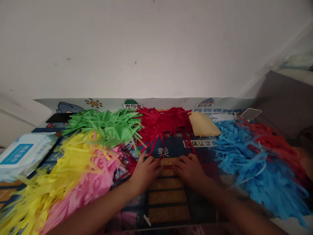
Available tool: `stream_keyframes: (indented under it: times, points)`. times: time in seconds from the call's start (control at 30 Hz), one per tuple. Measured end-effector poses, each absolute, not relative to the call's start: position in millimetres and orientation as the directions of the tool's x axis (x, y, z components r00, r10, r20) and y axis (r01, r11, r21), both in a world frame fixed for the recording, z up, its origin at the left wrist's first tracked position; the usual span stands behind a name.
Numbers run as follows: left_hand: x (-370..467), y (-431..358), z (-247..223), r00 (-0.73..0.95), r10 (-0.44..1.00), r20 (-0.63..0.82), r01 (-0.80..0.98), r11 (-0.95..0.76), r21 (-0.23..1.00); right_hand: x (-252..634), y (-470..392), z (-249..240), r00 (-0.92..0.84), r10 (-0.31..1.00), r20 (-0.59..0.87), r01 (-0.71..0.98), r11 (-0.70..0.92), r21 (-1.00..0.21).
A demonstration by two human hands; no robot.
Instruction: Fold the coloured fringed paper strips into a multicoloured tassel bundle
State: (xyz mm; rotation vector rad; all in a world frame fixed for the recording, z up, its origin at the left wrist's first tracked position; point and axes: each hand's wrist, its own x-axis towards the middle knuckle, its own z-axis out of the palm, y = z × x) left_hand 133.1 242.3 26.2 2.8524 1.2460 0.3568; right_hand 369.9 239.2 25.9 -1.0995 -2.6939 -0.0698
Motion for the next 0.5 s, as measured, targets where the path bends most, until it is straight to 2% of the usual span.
stream_keyframes:
  times: [0.07, 0.13, 0.27, 0.37, 0.43, 0.5]
  points:
    - [139, 243, 26, 0.736, 0.642, 0.214, 0.654, -0.756, 0.021, 368, 239, 25, -0.755, 0.625, 0.196, 0.642, 0.766, 0.033]
    - [147, 244, 28, 0.744, 0.631, 0.222, 0.650, -0.760, -0.021, 366, 245, 24, -0.781, 0.599, 0.175, 0.616, 0.785, 0.061]
    - [161, 249, 42, 0.723, 0.637, 0.267, 0.675, -0.734, -0.077, 359, 259, 30, -0.747, 0.638, 0.188, 0.657, 0.752, 0.060]
    - [157, 250, 63, 0.704, 0.634, 0.319, 0.688, -0.720, -0.090, 355, 255, 66, -0.704, 0.678, 0.209, 0.701, 0.712, 0.051]
    - [146, 244, 87, 0.701, 0.603, 0.381, 0.674, -0.734, -0.078, 353, 243, 106, -0.651, 0.713, 0.260, 0.735, 0.678, -0.018]
    - [131, 233, 116, 0.707, 0.516, 0.484, 0.618, -0.783, -0.068, 351, 231, 150, -0.560, 0.765, 0.318, 0.717, 0.640, -0.277]
